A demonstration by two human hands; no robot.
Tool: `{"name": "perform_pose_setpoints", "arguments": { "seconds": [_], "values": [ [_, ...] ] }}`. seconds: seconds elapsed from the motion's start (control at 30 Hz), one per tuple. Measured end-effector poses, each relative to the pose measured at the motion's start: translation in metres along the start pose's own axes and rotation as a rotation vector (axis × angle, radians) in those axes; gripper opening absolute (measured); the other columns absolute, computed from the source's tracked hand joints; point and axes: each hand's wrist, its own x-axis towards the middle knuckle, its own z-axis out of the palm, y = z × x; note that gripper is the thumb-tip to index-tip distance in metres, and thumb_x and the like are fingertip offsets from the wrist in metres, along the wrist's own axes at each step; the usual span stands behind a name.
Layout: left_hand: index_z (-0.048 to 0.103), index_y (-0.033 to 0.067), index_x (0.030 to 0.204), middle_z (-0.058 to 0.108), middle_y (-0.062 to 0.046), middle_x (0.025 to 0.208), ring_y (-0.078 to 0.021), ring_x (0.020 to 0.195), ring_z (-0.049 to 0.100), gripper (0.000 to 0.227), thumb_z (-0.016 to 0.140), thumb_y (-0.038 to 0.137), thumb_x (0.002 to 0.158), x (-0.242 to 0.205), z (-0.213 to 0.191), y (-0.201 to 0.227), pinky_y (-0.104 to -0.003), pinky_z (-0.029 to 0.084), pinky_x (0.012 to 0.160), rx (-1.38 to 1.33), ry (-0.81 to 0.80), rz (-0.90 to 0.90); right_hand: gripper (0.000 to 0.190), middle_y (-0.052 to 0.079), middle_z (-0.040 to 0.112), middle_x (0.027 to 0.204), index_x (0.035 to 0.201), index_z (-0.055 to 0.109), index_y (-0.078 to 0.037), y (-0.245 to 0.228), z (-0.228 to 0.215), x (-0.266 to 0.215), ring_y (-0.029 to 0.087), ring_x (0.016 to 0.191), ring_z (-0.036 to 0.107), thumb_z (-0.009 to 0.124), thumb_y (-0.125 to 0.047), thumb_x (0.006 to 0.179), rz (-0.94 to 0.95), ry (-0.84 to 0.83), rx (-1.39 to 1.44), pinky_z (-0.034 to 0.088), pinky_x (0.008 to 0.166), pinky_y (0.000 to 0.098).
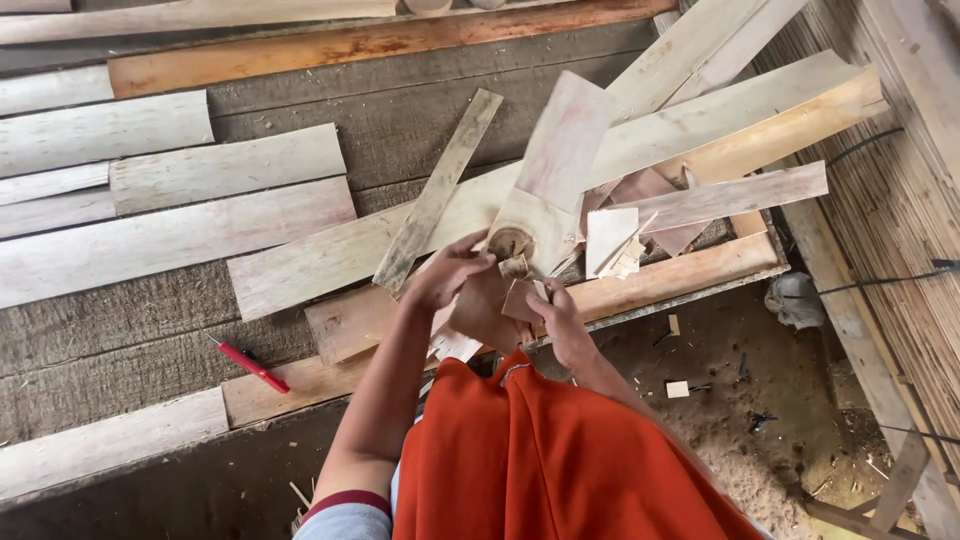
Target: Arranging and cutting thin wood planks using a utility knife on a workshop floor.
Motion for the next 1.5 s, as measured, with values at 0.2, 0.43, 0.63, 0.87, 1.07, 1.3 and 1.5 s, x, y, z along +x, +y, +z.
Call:
{"name": "perform_pose_setpoints", "arguments": {
  "seconds": [0.2, 0.43, 0.63, 0.87, 1.07, 1.3, 1.5],
  "values": [
    [0.042, 0.0117, 0.156, 0.050, -0.022, 0.152, -0.0388, 0.140, 0.046, 0.063, 0.064, 0.009, 0.097, -0.003, 0.040, -0.010, -0.051, 0.040, 0.116, 0.377, 0.148, 0.282, 0.043, 0.018, 0.065, 0.112, 0.131, 0.059, -0.009, 0.091, -0.038, 0.079, 0.024, 0.108, 0.061, 0.067, -0.030, 0.094, -0.028, 0.175, -0.330, 0.050, 0.090, 0.0419],
    [0.050, 0.0079, 0.151, 0.054, -0.027, 0.144, -0.0358, 0.135, 0.052, 0.054, 0.062, 0.010, 0.098, 0.019, 0.054, -0.037, -0.051, 0.036, 0.120, 0.166, 0.159, 0.238, 0.030, 0.017, 0.056, 0.109, 0.119, 0.058, -0.006, 0.064, -0.051, 0.087, 0.030, 0.095, 0.060, 0.062, -0.025, 0.097, -0.112, 0.172, -0.411, 0.049, 0.084, 0.0446],
    [0.037, 0.0129, 0.159, 0.055, -0.026, 0.144, -0.0389, 0.129, 0.059, 0.069, 0.068, 0.027, 0.098, 0.005, 0.053, -0.011, -0.055, 0.052, 0.103, -0.236, 0.026, 0.105, 0.019, 0.008, 0.050, 0.097, 0.116, 0.056, -0.011, 0.049, -0.057, 0.102, 0.020, 0.082, 0.054, 0.056, -0.025, 0.104, -0.165, 0.047, -0.407, 0.052, 0.076, 0.0374],
    [0.055, 0.0116, 0.135, 0.070, -0.012, 0.113, -0.0267, 0.095, 0.073, 0.048, 0.075, 0.010, 0.092, 0.009, 0.060, -0.052, -0.042, 0.062, 0.082, -0.459, 0.238, 0.138, 0.047, 0.011, 0.034, 0.144, 0.130, 0.051, -0.023, 0.045, -0.015, 0.113, 0.033, 0.119, 0.040, 0.070, -0.033, 0.088, -0.707, 0.264, -1.152, 0.045, 0.090, 0.0482],
    [0.059, 0.0184, 0.126, 0.073, -0.007, 0.104, -0.0211, 0.091, 0.073, 0.032, 0.067, 0.030, 0.098, -0.016, 0.075, -0.018, -0.039, 0.062, 0.080, -0.581, 0.329, 0.125, 0.084, 0.020, 0.035, 0.156, 0.156, 0.038, -0.015, 0.066, 0.006, 0.120, 0.039, 0.131, 0.044, 0.074, -0.024, 0.080, -0.906, 0.136, -1.124, 0.043, 0.099, 0.0528],
    [0.062, 0.0153, 0.128, 0.073, -0.013, 0.110, -0.0312, 0.094, 0.073, 0.046, 0.084, 0.022, 0.088, 0.033, 0.032, -0.094, -0.049, 0.062, 0.079, -0.546, 0.365, 0.118, 0.054, 0.013, 0.052, 0.144, 0.137, 0.064, -0.010, 0.039, -0.010, 0.116, 0.035, 0.132, 0.051, 0.071, -0.011, 0.083, -1.046, 0.129, -0.676, 0.044, 0.110, 0.0507],
    [0.064, 0.0163, 0.125, 0.075, -0.009, 0.103, -0.0232, 0.088, 0.074, 0.041, 0.082, 0.016, 0.087, 0.036, 0.072, -0.074, -0.041, 0.062, 0.078, -0.538, 0.392, 0.127, 0.047, 0.013, 0.044, 0.133, 0.128, 0.053, -0.015, 0.066, -0.112, 0.183, 0.039, 0.124, 0.041, 0.065, -0.014, 0.083, -0.345, 0.419, -0.556, 0.038, 0.100, 0.0583]
  ]
}}
